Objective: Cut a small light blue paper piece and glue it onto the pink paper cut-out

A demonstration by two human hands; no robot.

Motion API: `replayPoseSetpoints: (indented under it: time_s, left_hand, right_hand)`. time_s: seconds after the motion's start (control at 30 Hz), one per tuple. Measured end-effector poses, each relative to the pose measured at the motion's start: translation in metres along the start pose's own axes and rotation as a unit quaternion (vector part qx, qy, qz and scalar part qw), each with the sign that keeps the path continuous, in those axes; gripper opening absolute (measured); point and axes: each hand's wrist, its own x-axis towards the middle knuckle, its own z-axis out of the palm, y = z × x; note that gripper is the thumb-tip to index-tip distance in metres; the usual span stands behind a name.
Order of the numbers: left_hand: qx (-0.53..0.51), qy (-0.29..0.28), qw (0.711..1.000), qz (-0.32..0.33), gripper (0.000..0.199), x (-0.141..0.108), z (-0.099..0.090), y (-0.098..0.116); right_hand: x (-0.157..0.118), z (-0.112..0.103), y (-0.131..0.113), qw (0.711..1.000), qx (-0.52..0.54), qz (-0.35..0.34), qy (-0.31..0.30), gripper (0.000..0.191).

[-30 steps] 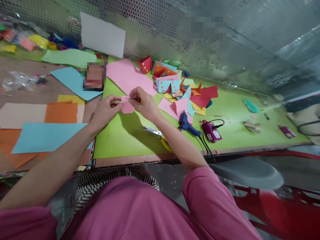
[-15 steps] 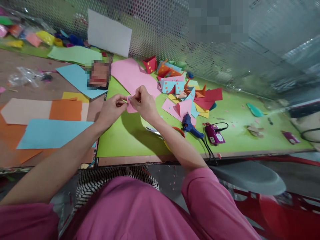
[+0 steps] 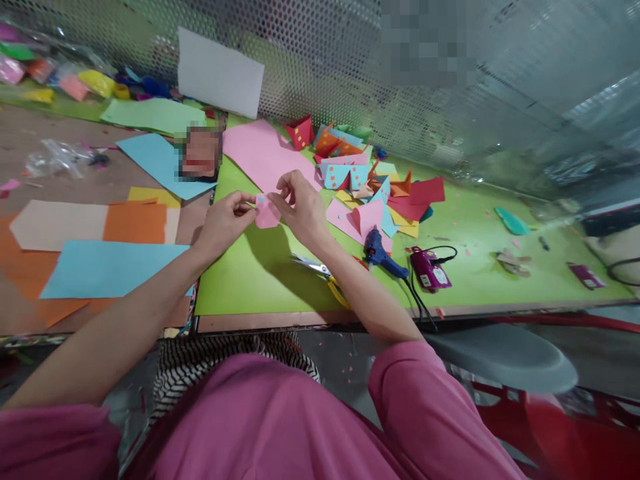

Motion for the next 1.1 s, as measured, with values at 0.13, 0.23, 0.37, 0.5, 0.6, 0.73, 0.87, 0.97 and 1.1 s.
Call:
replayPoseSetpoints:
  time_s: [0.13, 0.23, 0.37, 0.5, 0.6, 0.73, 0.87, 0.97, 1.1]
  left_hand:
    - [0.002, 0.000, 1.000, -0.007, 0.023, -0.001, 0.000, 0.005]
    - [0.000, -0.003, 1.000, 0.002, 0.024, -0.001, 0.000, 0.006]
    - [0.002, -0.007, 1.000, 0.013, 0.024, -0.001, 0.000, 0.004]
    - [0.017, -0.007, 1.000, 0.005, 0.025, -0.001, 0.001, 0.006]
    - [0.018, -0.012, 1.000, 0.005, 0.024, -0.002, 0.000, 0.009]
    - [0.014, -0.008, 1.000, -0.005, 0.022, -0.003, 0.000, 0.012]
    - [0.004, -0.012, 1.000, -0.002, 0.023, -0.003, 0.000, 0.012]
    - [0.007, -0.015, 1.000, 0.003, 0.024, -0.002, -0.001, 0.010]
    - [0.004, -0.012, 1.000, 0.003, 0.025, -0.002, 0.000, 0.008]
  right_hand:
    - [-0.001, -0.006, 0.011, 0.998, -0.055, -0.034, 0.009, 0.016]
    - [0.001, -0.003, 0.011, 0.996, -0.084, -0.017, -0.019, 0.027]
    - [0.004, 0.001, 0.009, 0.996, -0.068, -0.003, -0.057, 0.028]
    - [0.006, 0.001, 0.009, 0.997, -0.042, 0.010, -0.063, 0.021]
    - [0.007, 0.001, 0.010, 0.997, -0.029, 0.016, -0.067, 0.018]
    - [0.008, 0.001, 0.009, 0.998, -0.029, 0.020, -0.060, 0.018]
    - [0.009, 0.000, 0.007, 0.997, -0.035, 0.018, -0.064, 0.019]
    - [0.009, 0.000, 0.006, 0.997, -0.041, 0.014, -0.068, 0.017]
    - [0.010, 0.001, 0.005, 0.997, -0.040, 0.017, -0.068, 0.013]
